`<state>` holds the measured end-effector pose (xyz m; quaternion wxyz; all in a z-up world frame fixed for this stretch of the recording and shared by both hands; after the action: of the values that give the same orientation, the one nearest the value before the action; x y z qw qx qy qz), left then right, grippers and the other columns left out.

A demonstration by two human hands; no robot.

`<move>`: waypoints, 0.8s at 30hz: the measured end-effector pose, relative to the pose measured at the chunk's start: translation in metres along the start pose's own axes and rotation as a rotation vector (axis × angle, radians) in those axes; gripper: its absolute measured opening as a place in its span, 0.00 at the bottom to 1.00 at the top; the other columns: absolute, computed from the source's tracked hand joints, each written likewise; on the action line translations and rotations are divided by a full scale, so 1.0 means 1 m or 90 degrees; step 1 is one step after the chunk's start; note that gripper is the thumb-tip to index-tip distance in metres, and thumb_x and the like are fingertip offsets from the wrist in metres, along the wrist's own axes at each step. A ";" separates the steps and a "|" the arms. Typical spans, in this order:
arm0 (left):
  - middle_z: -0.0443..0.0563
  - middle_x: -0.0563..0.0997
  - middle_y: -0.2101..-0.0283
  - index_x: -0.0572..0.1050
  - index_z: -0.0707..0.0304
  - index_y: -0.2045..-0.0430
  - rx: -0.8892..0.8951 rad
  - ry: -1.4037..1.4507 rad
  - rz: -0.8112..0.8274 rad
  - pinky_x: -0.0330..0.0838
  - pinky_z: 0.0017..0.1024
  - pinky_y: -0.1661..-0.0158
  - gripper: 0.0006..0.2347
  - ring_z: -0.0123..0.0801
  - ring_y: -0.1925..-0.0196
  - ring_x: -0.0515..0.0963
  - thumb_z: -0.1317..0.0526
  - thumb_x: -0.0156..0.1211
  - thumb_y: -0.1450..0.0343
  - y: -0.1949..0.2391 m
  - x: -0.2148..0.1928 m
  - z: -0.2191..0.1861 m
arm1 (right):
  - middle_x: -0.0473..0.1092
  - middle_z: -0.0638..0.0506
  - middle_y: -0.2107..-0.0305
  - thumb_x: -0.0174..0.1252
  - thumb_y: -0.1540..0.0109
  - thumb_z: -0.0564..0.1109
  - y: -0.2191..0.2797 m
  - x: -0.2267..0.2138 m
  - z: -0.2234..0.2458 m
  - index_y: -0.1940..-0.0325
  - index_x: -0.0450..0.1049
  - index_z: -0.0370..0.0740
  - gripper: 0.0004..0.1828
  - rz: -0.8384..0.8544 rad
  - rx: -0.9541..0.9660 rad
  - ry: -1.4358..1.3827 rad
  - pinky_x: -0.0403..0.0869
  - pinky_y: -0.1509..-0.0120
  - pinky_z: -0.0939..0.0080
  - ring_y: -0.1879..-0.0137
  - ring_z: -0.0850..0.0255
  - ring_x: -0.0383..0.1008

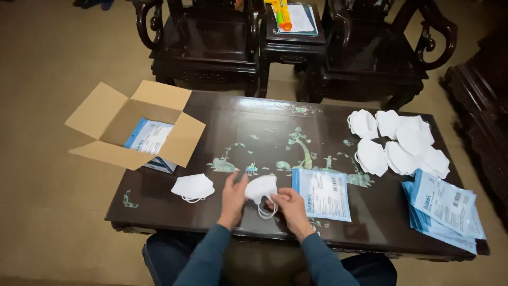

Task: Folding face masks and inserting them into individual plastic packaging sleeves

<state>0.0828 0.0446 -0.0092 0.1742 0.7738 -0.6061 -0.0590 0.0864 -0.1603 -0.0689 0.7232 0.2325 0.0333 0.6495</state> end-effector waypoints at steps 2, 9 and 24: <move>0.80 0.75 0.41 0.60 0.69 0.31 -0.058 0.053 -0.022 0.79 0.49 0.46 0.31 0.63 0.42 0.80 0.51 0.64 0.26 0.002 0.006 0.034 | 0.77 0.35 0.68 0.70 0.43 0.30 -0.011 -0.012 -0.017 0.50 0.65 0.28 0.23 -0.069 0.009 -0.035 0.85 0.59 0.44 0.67 0.44 0.82; 0.58 0.86 0.69 0.85 0.60 0.54 0.041 0.023 -0.043 0.81 0.29 0.70 0.15 0.32 0.70 0.82 0.63 0.74 0.34 -0.029 0.012 0.117 | 0.77 0.35 0.66 0.66 0.40 0.30 -0.017 -0.018 -0.033 0.50 0.67 0.29 0.19 -0.001 -0.019 0.011 0.86 0.56 0.50 0.63 0.44 0.83; 0.48 0.78 0.85 0.85 0.51 0.50 0.085 -0.106 0.066 0.64 0.21 0.77 0.20 0.22 0.79 0.72 0.64 0.77 0.38 -0.032 0.005 0.130 | 0.83 0.45 0.65 0.69 0.44 0.32 -0.009 -0.013 -0.008 0.38 0.78 0.40 0.29 0.101 -0.073 0.253 0.82 0.56 0.64 0.64 0.65 0.80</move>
<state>0.0742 0.0211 -0.1409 0.0742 0.7435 -0.6605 -0.0738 0.0895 -0.1709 -0.0826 0.6613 0.0603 0.1198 0.7381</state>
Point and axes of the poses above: each hand's wrist, its own y-axis away from the middle knuckle, its own x-axis out of the palm, z = x × y, the point moved 6 cm from there along -y, towards the middle knuckle
